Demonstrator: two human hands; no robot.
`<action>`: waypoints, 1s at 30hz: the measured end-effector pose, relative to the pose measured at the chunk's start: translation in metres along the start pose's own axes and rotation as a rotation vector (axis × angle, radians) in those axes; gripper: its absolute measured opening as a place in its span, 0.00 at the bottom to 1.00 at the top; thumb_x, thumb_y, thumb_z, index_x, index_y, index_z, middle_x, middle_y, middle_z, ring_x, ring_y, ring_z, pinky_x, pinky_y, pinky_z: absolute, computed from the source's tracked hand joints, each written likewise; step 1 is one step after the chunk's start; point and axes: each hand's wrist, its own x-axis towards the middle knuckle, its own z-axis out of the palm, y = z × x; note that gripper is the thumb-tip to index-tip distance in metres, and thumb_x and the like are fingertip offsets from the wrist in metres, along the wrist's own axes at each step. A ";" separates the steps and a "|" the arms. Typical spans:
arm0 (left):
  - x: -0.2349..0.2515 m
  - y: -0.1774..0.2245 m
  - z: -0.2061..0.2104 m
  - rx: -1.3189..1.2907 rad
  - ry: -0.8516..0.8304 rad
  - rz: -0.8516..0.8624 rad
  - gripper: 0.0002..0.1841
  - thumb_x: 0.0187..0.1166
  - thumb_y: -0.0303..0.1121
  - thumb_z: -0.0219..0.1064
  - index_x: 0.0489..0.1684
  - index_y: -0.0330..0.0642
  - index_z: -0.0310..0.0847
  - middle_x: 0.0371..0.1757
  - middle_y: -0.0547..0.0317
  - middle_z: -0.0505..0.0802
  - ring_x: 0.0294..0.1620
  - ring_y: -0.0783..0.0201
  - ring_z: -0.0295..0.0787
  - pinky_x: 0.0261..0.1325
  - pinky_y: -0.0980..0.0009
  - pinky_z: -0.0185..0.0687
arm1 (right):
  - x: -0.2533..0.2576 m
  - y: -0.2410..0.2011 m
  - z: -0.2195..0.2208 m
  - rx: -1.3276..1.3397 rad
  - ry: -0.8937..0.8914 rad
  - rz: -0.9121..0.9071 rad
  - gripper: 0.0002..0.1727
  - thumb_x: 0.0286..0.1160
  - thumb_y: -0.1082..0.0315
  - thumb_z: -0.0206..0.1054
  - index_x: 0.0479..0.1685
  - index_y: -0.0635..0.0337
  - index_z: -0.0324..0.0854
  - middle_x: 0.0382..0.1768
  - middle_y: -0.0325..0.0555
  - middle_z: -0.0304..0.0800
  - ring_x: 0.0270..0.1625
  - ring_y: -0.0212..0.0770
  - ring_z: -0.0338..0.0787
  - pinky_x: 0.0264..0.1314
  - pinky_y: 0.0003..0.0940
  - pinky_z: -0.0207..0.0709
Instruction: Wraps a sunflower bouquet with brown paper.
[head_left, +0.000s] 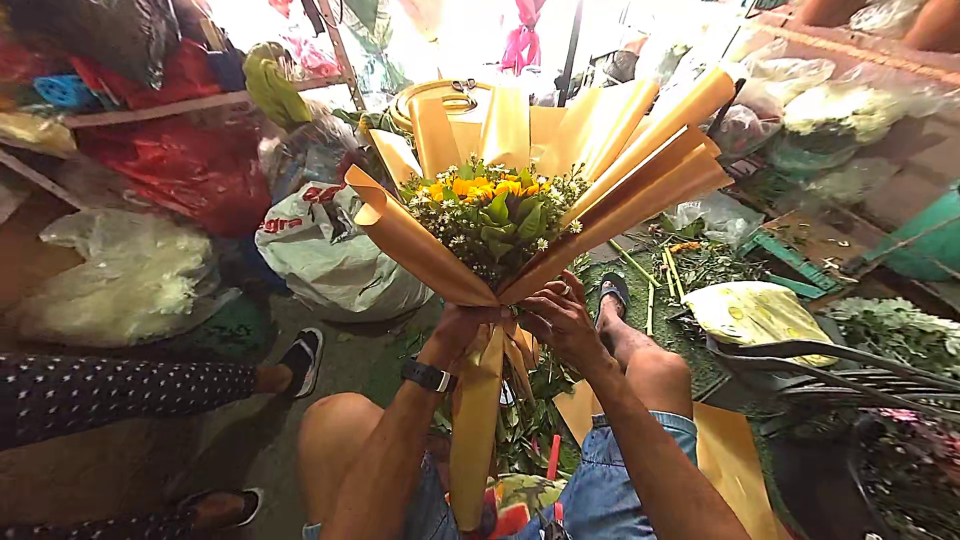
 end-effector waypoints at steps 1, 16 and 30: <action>0.000 0.000 -0.001 -0.003 0.001 -0.015 0.16 0.60 0.18 0.78 0.46 0.36 0.86 0.41 0.57 0.95 0.44 0.66 0.92 0.55 0.66 0.89 | 0.001 0.000 -0.002 0.012 -0.011 0.001 0.10 0.82 0.55 0.70 0.52 0.43 0.94 0.48 0.30 0.97 0.63 0.30 0.89 0.91 0.53 0.54; -0.002 0.005 -0.001 -0.054 -0.042 -0.059 0.11 0.63 0.21 0.77 0.42 0.37 0.88 0.40 0.56 0.96 0.44 0.67 0.93 0.55 0.67 0.89 | 0.002 -0.010 0.004 -0.249 0.233 0.053 0.08 0.85 0.61 0.66 0.46 0.45 0.92 0.41 0.34 0.96 0.53 0.33 0.91 0.84 0.49 0.63; -0.001 -0.002 0.002 -0.050 -0.038 0.003 0.12 0.62 0.21 0.78 0.43 0.38 0.87 0.39 0.58 0.95 0.42 0.67 0.92 0.53 0.68 0.89 | -0.003 -0.010 0.003 -0.208 0.147 0.026 0.08 0.84 0.59 0.68 0.50 0.47 0.90 0.48 0.36 0.95 0.59 0.36 0.91 0.79 0.43 0.72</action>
